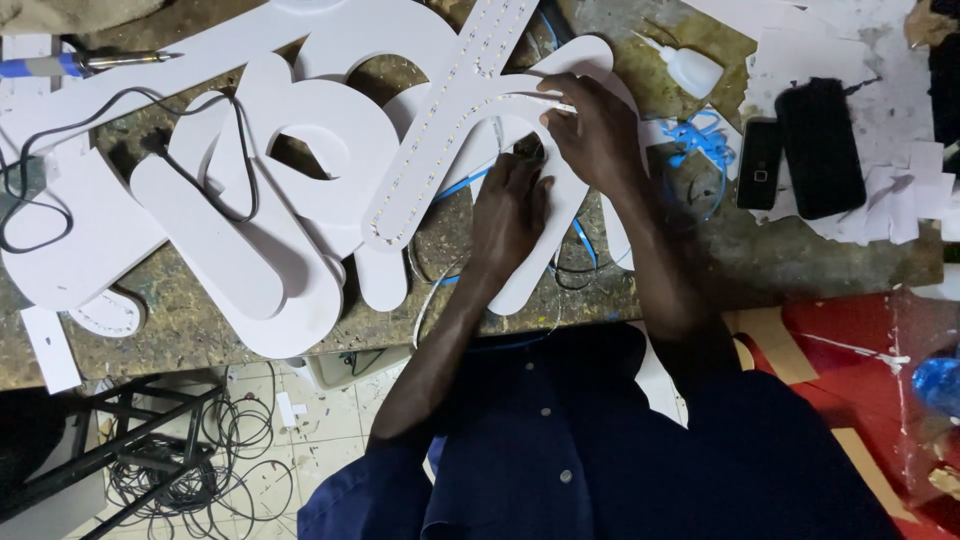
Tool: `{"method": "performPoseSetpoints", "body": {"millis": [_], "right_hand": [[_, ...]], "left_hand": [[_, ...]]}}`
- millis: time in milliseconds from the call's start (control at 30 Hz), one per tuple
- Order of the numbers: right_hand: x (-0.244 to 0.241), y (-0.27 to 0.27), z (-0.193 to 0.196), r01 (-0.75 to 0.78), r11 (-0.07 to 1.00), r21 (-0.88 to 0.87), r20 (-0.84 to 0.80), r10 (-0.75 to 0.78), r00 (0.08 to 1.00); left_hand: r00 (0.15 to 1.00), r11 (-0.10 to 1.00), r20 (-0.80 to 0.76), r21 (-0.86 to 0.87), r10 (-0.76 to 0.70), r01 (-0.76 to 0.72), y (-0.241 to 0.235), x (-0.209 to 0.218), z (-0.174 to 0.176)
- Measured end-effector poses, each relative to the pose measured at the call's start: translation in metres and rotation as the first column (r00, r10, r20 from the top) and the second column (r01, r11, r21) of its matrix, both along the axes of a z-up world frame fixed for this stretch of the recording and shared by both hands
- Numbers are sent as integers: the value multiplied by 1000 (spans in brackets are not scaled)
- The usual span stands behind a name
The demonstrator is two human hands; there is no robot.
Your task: A person is seen attaching LED strips to the back of large foam letters for a sign. They peel the adhesive backing and press the strip firmly onto the surface, following the contours of the letter.
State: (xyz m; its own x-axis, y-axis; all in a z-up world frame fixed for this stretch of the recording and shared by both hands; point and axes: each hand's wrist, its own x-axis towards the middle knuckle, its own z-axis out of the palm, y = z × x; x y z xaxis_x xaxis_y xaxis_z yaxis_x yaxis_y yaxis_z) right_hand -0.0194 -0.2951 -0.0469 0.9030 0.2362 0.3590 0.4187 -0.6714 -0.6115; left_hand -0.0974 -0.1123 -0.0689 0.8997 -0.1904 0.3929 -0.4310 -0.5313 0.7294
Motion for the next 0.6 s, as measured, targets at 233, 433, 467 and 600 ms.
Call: {"method": "performPoseSetpoints", "body": {"millis": [233,433,467,600], "right_hand": [[0,8,9,-37,998,60,234,22,972],[-8,14,26,5,999,-49,337,12,941],[-7,13,22,7,999,-41,329,7,944],[-5,15,20,-44,999,25,291,35,956]], "left_hand": [[976,992,212,121,-50,25,21,36,26],[990,974,138,225,1,-33,17,40,10],[993,967,119,252,-2,-28,15,38,6],[999,953,51,301,6,-21,6,31,-6]]}}
